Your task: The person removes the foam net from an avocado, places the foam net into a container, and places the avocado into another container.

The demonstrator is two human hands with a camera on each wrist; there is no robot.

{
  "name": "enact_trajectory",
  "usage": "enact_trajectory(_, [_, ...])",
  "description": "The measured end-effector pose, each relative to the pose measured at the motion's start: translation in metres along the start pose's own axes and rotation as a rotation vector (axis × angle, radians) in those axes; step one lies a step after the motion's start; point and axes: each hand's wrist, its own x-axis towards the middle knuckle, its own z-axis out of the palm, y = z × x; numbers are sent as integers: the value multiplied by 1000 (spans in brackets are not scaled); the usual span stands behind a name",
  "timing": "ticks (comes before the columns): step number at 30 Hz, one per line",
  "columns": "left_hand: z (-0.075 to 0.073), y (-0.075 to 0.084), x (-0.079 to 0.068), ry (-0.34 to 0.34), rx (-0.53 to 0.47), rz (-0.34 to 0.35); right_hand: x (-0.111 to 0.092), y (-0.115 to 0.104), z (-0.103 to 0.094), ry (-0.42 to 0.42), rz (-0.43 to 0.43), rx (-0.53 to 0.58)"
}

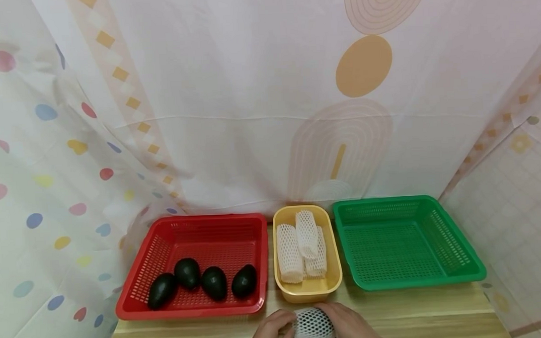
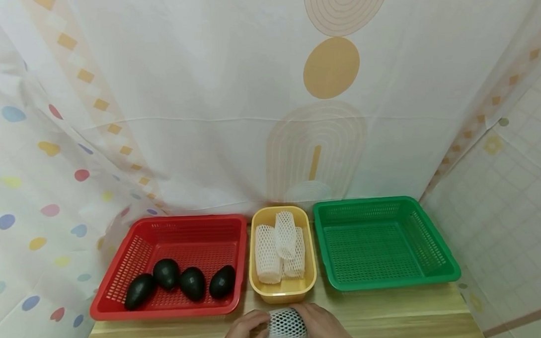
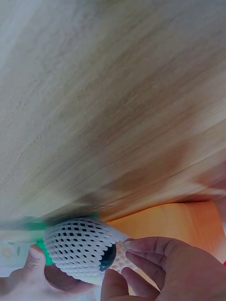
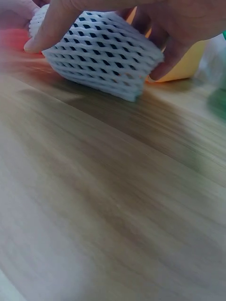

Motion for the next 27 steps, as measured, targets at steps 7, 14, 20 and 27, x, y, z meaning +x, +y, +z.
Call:
enact_trajectory(7, [-8,28,5,58,-7,11,-5,9,-6,20,-51,-38])
enact_trajectory(14, [-22,61,14,76,1,85,-9,17,-7,77,-142,-22])
enact_trajectory(20, [-25,68,18,65,-33,95,-10,20,-5,78,-200,96])
enact_trajectory(27, [-28,81,21,17,-56,-4,-12,20,-3,90,-260,203])
